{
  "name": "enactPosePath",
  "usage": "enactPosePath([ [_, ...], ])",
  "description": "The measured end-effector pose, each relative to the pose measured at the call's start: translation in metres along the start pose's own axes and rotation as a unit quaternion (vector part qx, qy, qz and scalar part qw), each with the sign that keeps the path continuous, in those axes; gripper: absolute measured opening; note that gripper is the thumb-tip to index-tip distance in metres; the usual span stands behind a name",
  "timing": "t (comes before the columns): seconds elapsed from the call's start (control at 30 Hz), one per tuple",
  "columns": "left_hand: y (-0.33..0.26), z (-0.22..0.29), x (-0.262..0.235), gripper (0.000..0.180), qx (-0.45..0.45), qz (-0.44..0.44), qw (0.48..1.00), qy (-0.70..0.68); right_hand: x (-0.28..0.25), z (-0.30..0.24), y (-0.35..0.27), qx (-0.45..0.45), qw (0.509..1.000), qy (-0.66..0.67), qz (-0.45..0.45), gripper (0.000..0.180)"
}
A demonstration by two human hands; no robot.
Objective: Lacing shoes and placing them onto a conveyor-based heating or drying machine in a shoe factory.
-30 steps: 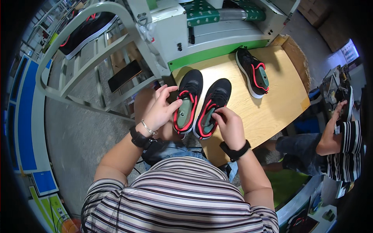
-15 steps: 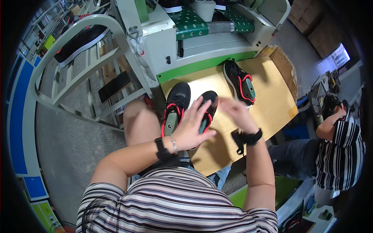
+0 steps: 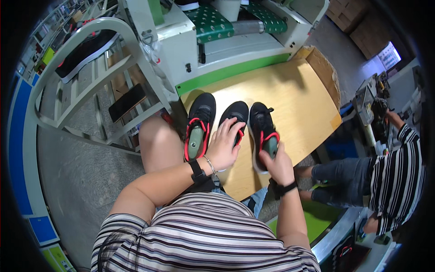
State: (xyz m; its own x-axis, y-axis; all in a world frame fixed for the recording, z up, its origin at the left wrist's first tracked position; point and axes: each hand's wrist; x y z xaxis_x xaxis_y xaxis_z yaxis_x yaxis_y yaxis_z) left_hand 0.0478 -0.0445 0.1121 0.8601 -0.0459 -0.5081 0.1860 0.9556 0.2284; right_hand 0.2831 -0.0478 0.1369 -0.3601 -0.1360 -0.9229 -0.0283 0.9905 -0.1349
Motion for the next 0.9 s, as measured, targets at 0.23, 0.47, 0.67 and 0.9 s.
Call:
enactPosePath([
  [0.23,-0.002,-0.002,0.001,0.070,0.001,-0.003,1.000,-0.005,-0.070,0.003,0.045,-0.076,0.993,0.071,0.055,0.028],
  [0.47,0.007,0.002,0.004,0.069,0.016,-0.025,0.999,-0.015,-0.024,0.021,0.140,-0.198,0.970,0.046,-0.135,0.028],
  [0.67,0.000,-0.003,0.000,0.068,-0.002,0.007,1.000,0.010,-0.070,0.000,0.039,-0.080,0.923,0.339,-0.160,0.012],
  [0.9,0.000,-0.004,0.002,0.070,-0.005,-0.004,1.000,0.000,-0.027,-0.014,-0.004,-0.191,0.972,0.026,0.137,0.008],
])
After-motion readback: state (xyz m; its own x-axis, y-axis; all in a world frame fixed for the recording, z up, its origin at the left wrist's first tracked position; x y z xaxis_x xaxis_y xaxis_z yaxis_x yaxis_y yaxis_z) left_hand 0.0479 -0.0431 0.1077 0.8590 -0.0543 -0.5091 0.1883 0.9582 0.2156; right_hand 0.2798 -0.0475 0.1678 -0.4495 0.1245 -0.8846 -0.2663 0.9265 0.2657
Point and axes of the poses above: each hand's wrist, its own y-axis towards the middle knuckle, its own x-axis out of the palm, z = x × y, and after that the axes turned 7 degrees about -y, right-handed
